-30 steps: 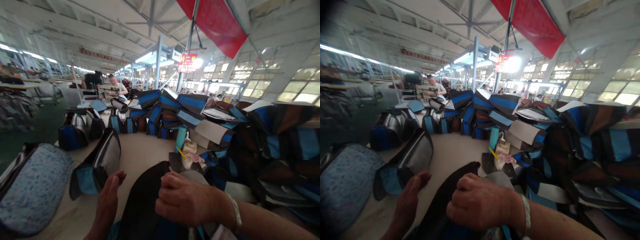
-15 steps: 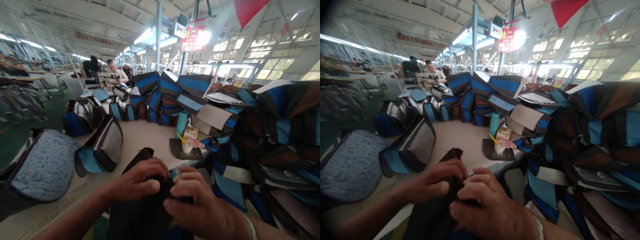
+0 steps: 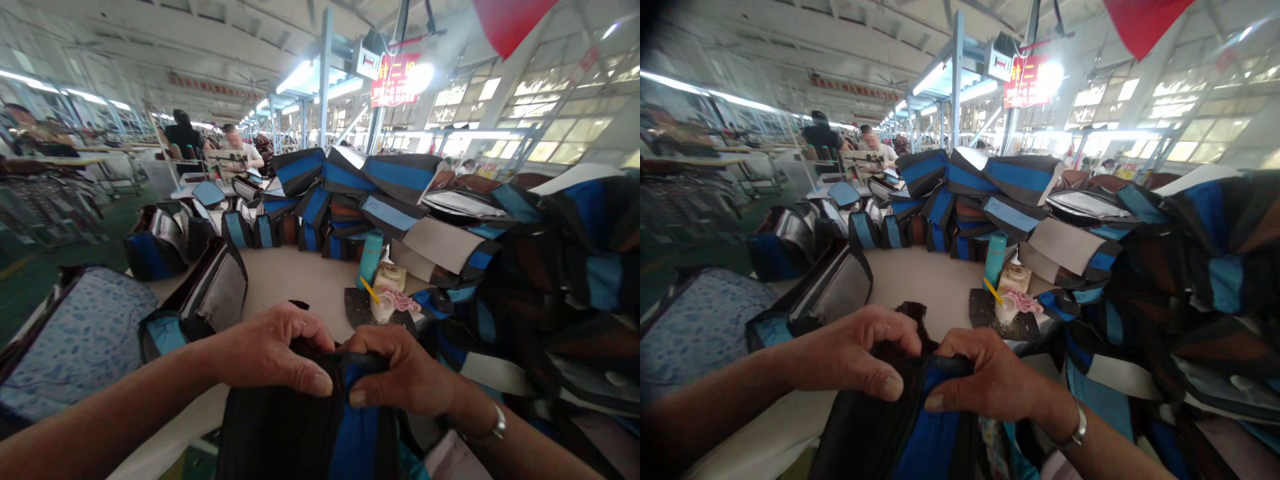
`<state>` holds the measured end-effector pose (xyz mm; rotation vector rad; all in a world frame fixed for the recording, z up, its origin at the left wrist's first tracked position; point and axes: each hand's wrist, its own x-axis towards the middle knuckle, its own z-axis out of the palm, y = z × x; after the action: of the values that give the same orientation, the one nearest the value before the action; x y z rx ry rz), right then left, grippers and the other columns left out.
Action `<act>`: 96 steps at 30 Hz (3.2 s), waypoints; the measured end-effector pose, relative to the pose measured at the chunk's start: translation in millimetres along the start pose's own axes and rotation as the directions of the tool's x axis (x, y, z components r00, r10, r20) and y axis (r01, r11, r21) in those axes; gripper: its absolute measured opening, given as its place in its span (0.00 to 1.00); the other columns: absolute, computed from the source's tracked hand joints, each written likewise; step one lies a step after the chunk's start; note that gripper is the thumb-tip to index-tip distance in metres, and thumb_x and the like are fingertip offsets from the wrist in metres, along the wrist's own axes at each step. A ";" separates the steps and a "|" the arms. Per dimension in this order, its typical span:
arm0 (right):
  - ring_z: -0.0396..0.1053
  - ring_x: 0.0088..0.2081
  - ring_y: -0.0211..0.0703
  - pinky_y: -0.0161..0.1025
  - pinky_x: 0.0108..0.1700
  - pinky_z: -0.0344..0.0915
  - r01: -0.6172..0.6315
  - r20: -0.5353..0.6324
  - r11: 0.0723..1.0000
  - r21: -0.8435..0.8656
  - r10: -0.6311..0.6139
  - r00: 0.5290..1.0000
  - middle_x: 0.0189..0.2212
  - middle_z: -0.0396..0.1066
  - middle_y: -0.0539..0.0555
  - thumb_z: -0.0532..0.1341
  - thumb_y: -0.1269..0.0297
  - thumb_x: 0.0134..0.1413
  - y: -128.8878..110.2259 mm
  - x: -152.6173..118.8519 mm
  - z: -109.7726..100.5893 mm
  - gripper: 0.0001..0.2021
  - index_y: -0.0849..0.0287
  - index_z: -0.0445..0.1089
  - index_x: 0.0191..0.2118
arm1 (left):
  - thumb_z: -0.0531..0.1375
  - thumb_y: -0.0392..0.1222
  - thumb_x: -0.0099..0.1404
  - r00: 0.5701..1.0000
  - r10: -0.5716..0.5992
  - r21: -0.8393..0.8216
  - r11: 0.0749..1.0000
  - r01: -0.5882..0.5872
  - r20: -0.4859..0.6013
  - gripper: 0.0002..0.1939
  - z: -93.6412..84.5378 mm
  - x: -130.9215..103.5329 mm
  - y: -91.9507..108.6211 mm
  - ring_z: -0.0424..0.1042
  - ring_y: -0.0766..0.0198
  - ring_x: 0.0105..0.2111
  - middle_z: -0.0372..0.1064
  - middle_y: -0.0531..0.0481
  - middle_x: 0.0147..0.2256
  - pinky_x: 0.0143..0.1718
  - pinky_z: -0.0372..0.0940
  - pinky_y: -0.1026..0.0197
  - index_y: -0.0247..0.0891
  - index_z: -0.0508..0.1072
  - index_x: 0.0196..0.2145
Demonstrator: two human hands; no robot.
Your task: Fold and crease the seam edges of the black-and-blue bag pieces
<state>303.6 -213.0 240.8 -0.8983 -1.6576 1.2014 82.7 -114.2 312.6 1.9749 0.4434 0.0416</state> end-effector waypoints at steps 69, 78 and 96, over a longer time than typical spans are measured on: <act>0.57 0.25 0.32 0.33 0.26 0.50 -0.307 -0.365 0.937 0.164 0.347 0.864 0.21 0.65 0.46 0.68 0.67 0.41 1.6 37.0 -9.0 0.06 0.60 0.71 0.24 | 0.55 0.31 0.58 0.992 0.118 0.394 0.911 -0.122 0.033 0.11 -22.7 57.6 -2.3 0.60 0.70 0.24 0.58 0.56 0.23 0.28 0.52 0.62 0.36 0.60 0.20; 0.69 0.31 0.33 0.30 0.32 0.65 0.252 -0.207 0.870 -0.424 -0.364 0.908 0.31 0.70 0.52 0.59 0.79 0.54 -2.4 23.9 -11.5 0.11 0.58 0.77 0.36 | 0.53 0.47 0.73 0.990 0.018 0.153 0.987 -0.039 0.141 0.19 -38.2 53.2 2.8 0.62 0.66 0.30 0.64 0.53 0.27 0.34 0.57 0.63 0.35 0.70 0.26; 0.67 0.35 0.37 0.36 0.37 0.63 -0.171 -0.133 0.978 -0.119 0.155 0.979 0.33 0.70 0.51 0.52 0.50 0.69 -21.8 17.4 -34.2 0.19 0.59 0.72 0.39 | 0.57 0.38 0.64 0.979 0.024 0.227 0.971 -0.070 0.201 0.11 -25.0 43.5 5.6 0.62 0.66 0.29 0.60 0.54 0.26 0.31 0.56 0.63 0.37 0.63 0.23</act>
<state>328.0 -192.0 270.9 -1.1869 -1.6013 1.1318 119.1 -80.3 321.2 2.1947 0.2813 -0.1825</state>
